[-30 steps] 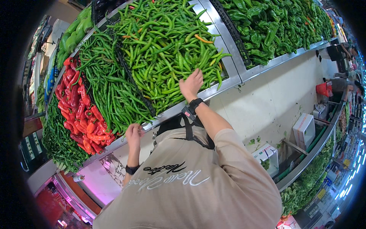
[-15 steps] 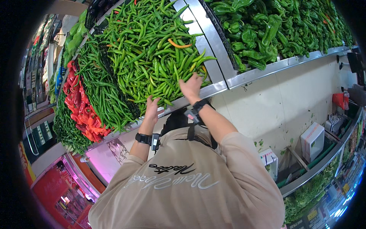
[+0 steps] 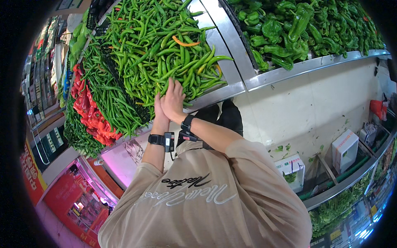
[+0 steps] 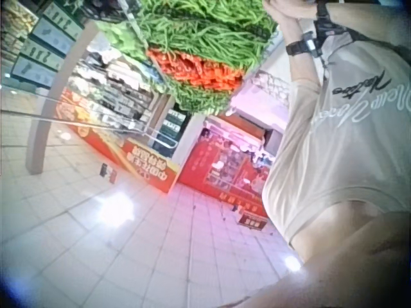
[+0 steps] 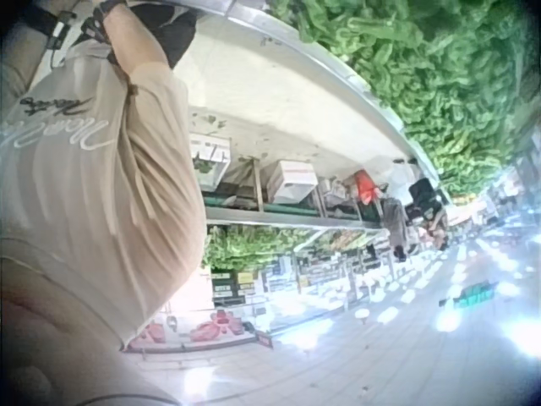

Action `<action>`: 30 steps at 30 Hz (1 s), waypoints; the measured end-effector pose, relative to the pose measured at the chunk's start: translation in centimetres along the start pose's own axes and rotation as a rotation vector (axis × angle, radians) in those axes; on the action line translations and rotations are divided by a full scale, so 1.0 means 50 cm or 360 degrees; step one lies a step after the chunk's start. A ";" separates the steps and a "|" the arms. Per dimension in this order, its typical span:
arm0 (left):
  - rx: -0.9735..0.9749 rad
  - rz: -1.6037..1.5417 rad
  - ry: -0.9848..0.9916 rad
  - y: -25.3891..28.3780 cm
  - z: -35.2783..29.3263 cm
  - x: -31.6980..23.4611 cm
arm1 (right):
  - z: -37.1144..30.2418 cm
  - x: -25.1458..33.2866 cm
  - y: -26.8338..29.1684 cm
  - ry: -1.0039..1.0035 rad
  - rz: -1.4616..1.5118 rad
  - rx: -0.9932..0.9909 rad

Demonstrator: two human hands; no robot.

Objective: The person sorts and organizes various types of peppers in supermarket bins by hand, moving them between sections and leveling the displays.

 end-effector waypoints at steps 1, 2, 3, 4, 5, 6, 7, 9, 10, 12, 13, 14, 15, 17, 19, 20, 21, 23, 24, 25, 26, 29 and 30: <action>0.0045 0.0643 -0.0248 -0.231 -0.148 -0.021 | 0.025 0.002 -0.004 -0.0041 -0.0104 0.0006; 0.0037 0.0478 -0.0176 -0.175 -0.122 -0.030 | 0.012 0.026 -0.011 0.0001 -0.0158 0.0018; 0.0033 0.0300 -0.0108 -0.075 -0.058 -0.046 | -0.001 0.043 -0.021 0.0051 -0.0220 0.0033; 0.0037 0.0122 -0.0034 -0.008 -0.019 -0.058 | -0.011 0.055 -0.031 0.0099 -0.0288 0.0043; 0.0013 0.0150 0.0010 0.012 -0.011 -0.066 | -0.017 0.059 -0.039 0.0159 -0.0287 0.0085; 0.0008 0.0118 0.0061 -0.010 -0.019 -0.055 | -0.015 0.056 -0.037 0.0176 -0.0228 0.0108; 0.0004 0.0083 0.0114 -0.056 -0.042 -0.035 | -0.013 0.049 -0.031 0.0193 -0.0172 0.0133; -0.0196 0.0033 0.0107 0.017 -0.011 -0.032 | -0.016 0.041 -0.012 0.0303 -0.0046 0.0157; -0.0171 0.0093 -0.0070 0.032 0.007 -0.039 | -0.008 0.016 0.004 0.0383 -0.0013 0.0059; -0.0200 0.0194 -0.0351 0.032 0.006 -0.040 | 0.023 -0.045 0.049 0.0330 -0.0100 -0.0056; -0.0254 0.0237 -0.0337 0.028 0.001 -0.030 | 0.040 -0.083 0.068 0.0225 -0.0095 -0.0118; -0.0308 0.0277 -0.0318 0.027 -0.004 -0.021 | 0.052 -0.116 0.080 0.0100 -0.0163 -0.0120; -0.0255 0.0278 -0.0279 0.018 -0.009 -0.013 | 0.062 -0.143 0.089 0.0059 -0.0194 -0.0161; -0.0231 0.0381 -0.0254 0.034 -0.004 -0.015 | 0.071 -0.168 0.100 0.0084 -0.0215 -0.0094; -0.0225 0.0460 -0.0159 0.037 -0.011 -0.022 | 0.085 -0.199 0.113 0.0070 -0.0276 -0.0086; -0.0221 0.0471 -0.0109 0.042 -0.022 -0.029 | 0.090 -0.218 0.120 0.0020 -0.0287 -0.0094; -0.0210 0.0481 -0.0065 0.043 -0.033 -0.038 | 0.099 -0.252 0.123 -0.0061 -0.0223 -0.0128; -0.0207 0.0474 -0.0008 0.054 -0.056 -0.062 | 0.102 -0.288 0.119 -0.0485 0.0077 -0.0021; -0.0200 0.0481 0.0026 0.064 -0.064 -0.072 | 0.103 -0.291 0.122 -0.0611 0.0201 0.0001; -0.0173 0.0450 0.0028 0.086 -0.057 -0.080 | 0.103 -0.302 0.119 -0.0780 0.0434 0.0019; -0.0152 0.0397 0.0020 0.109 -0.051 -0.091 | 0.102 -0.310 0.113 -0.0946 0.0669 0.0039; -0.0086 0.0272 -0.0019 0.119 -0.053 -0.123 | 0.116 -0.293 0.132 -0.1004 0.0549 0.0167; -0.0072 0.0246 -0.0044 0.118 -0.056 -0.133 | 0.114 -0.283 0.137 -0.1046 0.0400 0.0252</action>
Point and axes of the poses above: each hand's wrist, its own z-axis towards the middle knuckle, its own y-axis out of the back of the hand, x = y × z, the point moved 10 cm from there along z, towards the middle knuckle, and after that the axes turned 11 degrees about -z, right-handed, at the moved point
